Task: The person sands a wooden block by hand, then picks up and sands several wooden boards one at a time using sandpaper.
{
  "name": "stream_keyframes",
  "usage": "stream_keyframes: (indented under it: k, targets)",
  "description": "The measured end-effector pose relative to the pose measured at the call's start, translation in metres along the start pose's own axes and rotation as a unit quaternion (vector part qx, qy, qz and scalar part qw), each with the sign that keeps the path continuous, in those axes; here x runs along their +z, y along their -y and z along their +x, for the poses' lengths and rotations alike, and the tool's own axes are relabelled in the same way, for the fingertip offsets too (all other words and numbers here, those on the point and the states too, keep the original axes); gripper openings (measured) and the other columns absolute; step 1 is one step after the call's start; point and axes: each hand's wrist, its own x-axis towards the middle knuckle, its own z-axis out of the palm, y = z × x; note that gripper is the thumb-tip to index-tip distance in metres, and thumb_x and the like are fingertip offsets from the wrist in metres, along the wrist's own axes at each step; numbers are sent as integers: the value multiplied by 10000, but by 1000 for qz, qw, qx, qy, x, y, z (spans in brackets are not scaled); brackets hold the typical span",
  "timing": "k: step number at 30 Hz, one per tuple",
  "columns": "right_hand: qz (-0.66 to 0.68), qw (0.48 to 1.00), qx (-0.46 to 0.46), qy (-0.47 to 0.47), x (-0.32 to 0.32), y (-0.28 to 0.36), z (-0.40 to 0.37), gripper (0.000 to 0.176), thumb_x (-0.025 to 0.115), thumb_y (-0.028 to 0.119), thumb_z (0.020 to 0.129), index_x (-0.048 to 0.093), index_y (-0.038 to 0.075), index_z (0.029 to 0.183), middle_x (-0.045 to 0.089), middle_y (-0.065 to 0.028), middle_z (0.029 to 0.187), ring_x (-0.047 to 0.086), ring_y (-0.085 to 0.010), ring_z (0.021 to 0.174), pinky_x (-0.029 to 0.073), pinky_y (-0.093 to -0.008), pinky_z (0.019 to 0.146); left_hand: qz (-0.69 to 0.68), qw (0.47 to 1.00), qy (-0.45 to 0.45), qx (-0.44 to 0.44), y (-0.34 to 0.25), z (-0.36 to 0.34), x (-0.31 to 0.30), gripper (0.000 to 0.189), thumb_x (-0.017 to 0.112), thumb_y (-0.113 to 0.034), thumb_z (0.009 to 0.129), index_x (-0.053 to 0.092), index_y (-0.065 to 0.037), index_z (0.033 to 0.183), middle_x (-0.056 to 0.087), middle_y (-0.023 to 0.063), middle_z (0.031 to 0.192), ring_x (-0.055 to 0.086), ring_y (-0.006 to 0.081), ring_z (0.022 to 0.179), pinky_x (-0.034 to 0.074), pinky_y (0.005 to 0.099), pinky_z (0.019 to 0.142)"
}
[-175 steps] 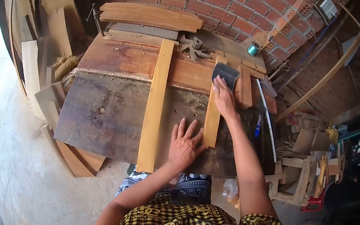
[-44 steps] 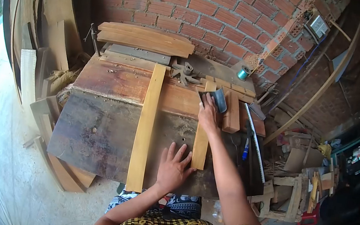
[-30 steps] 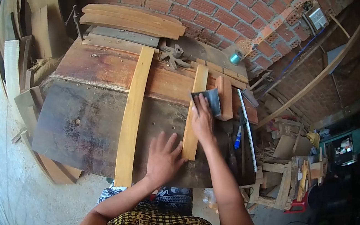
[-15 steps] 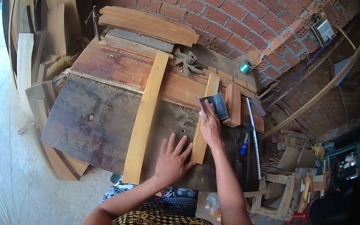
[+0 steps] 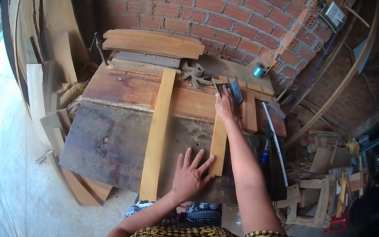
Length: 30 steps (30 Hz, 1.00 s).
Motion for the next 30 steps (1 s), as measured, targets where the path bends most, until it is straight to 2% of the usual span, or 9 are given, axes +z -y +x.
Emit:
stream_keyframes:
  k: [3, 9, 11, 17, 21, 23, 24, 25, 30]
  targets:
    - [0, 1000, 14, 17, -16, 9, -32, 382, 565, 176, 962, 593, 29, 1313, 518, -198, 1429, 457, -410, 1336, 372, -452, 1119, -7, 1000, 1, 1, -1, -1, 0, 608, 552, -532, 937, 429, -321, 1493, 399, 106, 1544, 266, 432, 1443, 169, 568, 1184]
    - [40, 999, -17, 12, -81, 44, -176, 407, 592, 120, 940, 578, 39, 1339, 500, -157, 1457, 451, -375, 1348, 361, -451, 1118, -13, 1000, 1, 8, -1, 0, 1, 610, 573, -495, 935, 437, -286, 1491, 402, 115, 1538, 270, 439, 1438, 180, 579, 1175]
    - [100, 994, 26, 20, -93, 50, -190, 397, 590, 115, 943, 583, 35, 1332, 501, -157, 1456, 449, -377, 1349, 363, -451, 1125, -17, 1000, -4, 11, -2, 2, 2, 620, 588, -489, 927, 442, -273, 1490, 413, 111, 1533, 276, 438, 1436, 187, 582, 1172]
    - [46, 999, -17, 19, -42, 9, -88, 384, 528, 233, 991, 602, 26, 1306, 520, -176, 1434, 449, -387, 1346, 368, -435, 1127, -4, 1000, 1, 14, -3, 5, 4, 634, 598, -487, 921, 441, -257, 1491, 440, 96, 1521, 290, 427, 1433, 188, 580, 1174]
    - [-42, 999, 10, 31, -22, 1, 0, 366, 536, 255, 967, 619, 55, 1262, 542, -148, 1406, 481, -368, 1304, 426, -451, 1065, -7, 1000, 2, 11, -4, 3, 1, 630, 596, -497, 921, 450, -258, 1486, 443, 88, 1520, 296, 411, 1434, 185, 574, 1176]
    - [-62, 995, 38, 69, -23, 8, 6, 362, 539, 243, 955, 605, 61, 1260, 540, -136, 1393, 489, -367, 1284, 449, -457, 1024, 7, 1000, -6, 14, -4, 2, 4, 626, 590, -519, 920, 462, -266, 1477, 461, 71, 1509, 302, 411, 1432, 181, 571, 1179]
    - [-56, 998, 15, 29, -13, 0, -2, 363, 548, 242, 948, 596, 61, 1258, 536, -130, 1388, 489, -371, 1283, 443, -477, 1005, 11, 1000, -15, 18, -4, 1, 3, 626, 590, -519, 920, 462, -266, 1477, 461, 71, 1509, 302, 411, 1432, 181, 571, 1179]
    - [-45, 998, 22, 22, -2, -7, -9, 396, 559, 244, 964, 594, 83, 1325, 533, -139, 1435, 461, -390, 1337, 372, -472, 1108, -4, 1000, -3, 17, -4, -1, 1, 622, 588, -528, 919, 467, -272, 1473, 471, 58, 1502, 305, 410, 1432, 179, 578, 1177]
    - [49, 999, 8, -8, 12, -2, -19, 405, 593, 241, 945, 595, 81, 1318, 529, -115, 1440, 423, -347, 1370, 321, -484, 1102, 25, 998, 18, 52, -6, -1, -2, 627, 588, -546, 912, 484, -264, 1462, 500, 22, 1484, 322, 411, 1425, 172, 630, 1161]
